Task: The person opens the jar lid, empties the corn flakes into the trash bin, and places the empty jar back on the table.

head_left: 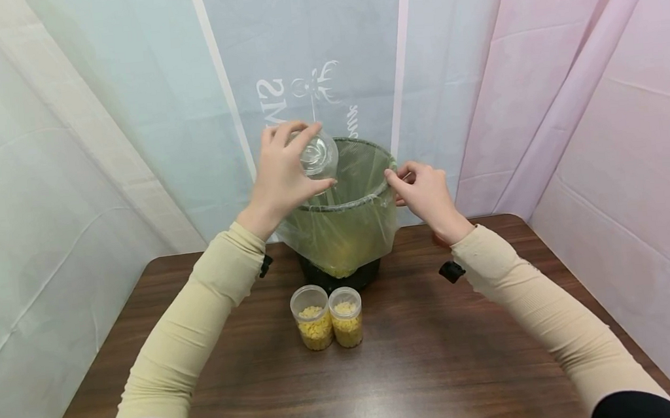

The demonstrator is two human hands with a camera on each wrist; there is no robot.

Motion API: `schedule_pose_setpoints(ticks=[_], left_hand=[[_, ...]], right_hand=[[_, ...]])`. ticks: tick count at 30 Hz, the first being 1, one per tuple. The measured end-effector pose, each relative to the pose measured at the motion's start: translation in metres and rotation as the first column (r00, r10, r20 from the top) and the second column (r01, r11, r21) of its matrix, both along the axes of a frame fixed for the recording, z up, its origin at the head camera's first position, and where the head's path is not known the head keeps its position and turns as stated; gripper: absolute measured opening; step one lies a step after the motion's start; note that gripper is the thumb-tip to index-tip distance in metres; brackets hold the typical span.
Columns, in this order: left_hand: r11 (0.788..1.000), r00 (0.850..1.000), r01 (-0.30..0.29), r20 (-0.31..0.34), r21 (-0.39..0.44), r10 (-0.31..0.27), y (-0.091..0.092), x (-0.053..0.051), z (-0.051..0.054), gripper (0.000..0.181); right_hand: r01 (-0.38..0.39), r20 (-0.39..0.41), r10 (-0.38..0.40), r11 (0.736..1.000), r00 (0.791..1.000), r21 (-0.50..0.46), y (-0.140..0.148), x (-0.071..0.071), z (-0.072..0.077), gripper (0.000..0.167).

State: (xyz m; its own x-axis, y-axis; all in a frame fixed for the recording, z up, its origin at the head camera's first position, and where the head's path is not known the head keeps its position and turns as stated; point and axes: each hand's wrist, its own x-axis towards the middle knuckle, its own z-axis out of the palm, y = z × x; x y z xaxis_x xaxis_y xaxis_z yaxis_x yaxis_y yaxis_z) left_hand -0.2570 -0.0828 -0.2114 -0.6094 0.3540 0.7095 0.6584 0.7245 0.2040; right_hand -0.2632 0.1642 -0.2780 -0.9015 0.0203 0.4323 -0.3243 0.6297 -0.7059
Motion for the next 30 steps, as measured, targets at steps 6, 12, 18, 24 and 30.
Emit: schedule_pose_setpoints(ticks=[6,12,18,24,30], left_hand=[[0.997,0.998,0.024,-0.064,-0.07,-0.029,0.001,0.001,-0.001,0.083],[0.998,0.998,-0.058,-0.024,-0.007,0.057,0.0,-0.004,0.003,0.084],[0.972,0.969,-0.23,0.103,0.051,0.224,-0.004,-0.009,0.007,0.083],[0.945,0.921,-0.315,0.269,0.086,0.282,-0.011,-0.017,0.015,0.081],[0.928,0.86,-0.352,0.434,0.124,0.268,-0.015,-0.02,0.02,0.069]], right_hand=[[-0.001,0.008,0.001,1.0,1.0,-0.007,0.001,-0.001,0.0,0.037],[-0.002,-0.002,0.002,1.0,1.0,-0.006,0.001,0.0,0.0,0.038],[-0.003,0.002,0.003,1.0,1.0,0.001,0.0,-0.001,0.0,0.039],[-0.005,0.012,0.005,1.0,1.0,-0.004,0.0,-0.001,0.001,0.038],[-0.004,0.011,0.004,1.0,1.0,-0.007,0.001,-0.001,0.001,0.037]])
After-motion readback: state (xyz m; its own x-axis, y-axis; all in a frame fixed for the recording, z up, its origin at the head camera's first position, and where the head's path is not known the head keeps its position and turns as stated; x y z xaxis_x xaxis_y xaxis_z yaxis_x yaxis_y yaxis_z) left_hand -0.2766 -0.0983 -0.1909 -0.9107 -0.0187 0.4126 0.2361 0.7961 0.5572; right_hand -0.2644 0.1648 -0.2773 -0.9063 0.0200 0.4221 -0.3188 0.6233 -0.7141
